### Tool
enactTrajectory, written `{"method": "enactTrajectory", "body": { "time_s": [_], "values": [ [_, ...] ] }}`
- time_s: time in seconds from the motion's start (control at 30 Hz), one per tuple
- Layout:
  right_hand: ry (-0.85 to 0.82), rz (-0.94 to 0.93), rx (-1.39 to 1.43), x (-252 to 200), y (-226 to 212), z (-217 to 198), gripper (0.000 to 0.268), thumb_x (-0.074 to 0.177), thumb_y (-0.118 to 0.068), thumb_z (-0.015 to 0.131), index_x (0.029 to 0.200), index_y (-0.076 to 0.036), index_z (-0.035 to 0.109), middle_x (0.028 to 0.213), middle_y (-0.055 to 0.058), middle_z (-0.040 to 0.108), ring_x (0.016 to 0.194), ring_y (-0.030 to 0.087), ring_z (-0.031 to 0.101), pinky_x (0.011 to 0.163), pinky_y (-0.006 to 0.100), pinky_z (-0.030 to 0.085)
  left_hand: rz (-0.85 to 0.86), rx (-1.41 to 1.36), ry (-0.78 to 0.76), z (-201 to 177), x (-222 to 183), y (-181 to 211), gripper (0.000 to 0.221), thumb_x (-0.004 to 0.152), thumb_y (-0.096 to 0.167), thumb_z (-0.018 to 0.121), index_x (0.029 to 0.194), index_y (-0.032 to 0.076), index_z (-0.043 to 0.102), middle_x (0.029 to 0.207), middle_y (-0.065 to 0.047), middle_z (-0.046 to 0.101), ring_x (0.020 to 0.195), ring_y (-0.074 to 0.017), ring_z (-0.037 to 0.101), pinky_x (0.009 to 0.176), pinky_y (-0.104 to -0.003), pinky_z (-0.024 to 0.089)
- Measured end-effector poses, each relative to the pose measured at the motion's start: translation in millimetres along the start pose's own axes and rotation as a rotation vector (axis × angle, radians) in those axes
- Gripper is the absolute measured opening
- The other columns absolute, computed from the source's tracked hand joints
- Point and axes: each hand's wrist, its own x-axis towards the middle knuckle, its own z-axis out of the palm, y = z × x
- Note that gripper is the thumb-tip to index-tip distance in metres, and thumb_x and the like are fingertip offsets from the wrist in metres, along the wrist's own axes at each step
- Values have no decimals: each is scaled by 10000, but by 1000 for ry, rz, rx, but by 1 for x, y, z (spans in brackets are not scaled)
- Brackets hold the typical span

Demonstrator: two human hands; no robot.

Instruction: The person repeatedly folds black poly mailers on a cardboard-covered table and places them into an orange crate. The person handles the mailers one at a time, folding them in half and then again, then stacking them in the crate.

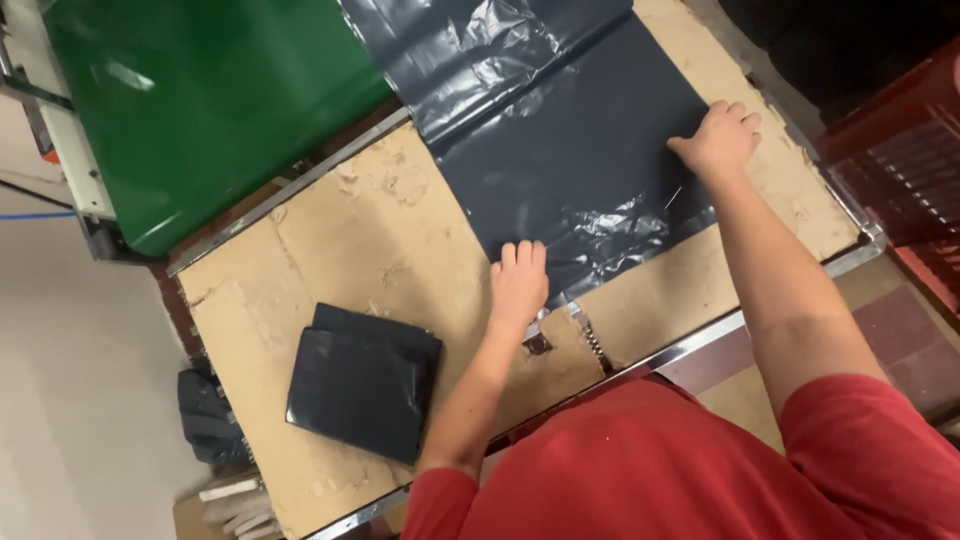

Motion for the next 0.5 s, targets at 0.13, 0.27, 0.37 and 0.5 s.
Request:
{"method": "enactTrajectory", "body": {
  "time_s": [0.13,0.27,0.37,0.5],
  "values": [
    [-138,109,52,15,-7,-13,832,708,-522,875,1235,-33,456,1182,184,572,1078,414,532,828,513,471,48,50,93,13,0,-1,227,675,18,597,764,184,470,751,16,435,726,-206,459,530,-319,344],
    [-379,67,37,29,-7,-20,520,769,-532,793,1039,-107,659,1034,108,696,973,330,668,747,432,510,123,42,142,-7,2,-2,209,713,33,594,754,175,447,737,12,410,718,-194,451,549,-305,333],
    [-371,-8,33,33,-8,-16,523,851,-505,693,1111,-52,669,1095,171,701,1014,388,660,821,470,514,125,-116,69,-5,-13,-10,152,744,65,648,794,156,537,812,9,481,841,-225,498,640,-315,422],
    [-311,-22,444,8,-27,-50,513,830,-336,750,1189,-37,536,1139,204,636,985,368,633,781,479,501,35,-536,-296,-9,-40,-39,585,784,432,713,1225,69,588,1357,-88,539,1353,-301,417,895,-523,509]
  ]
}}
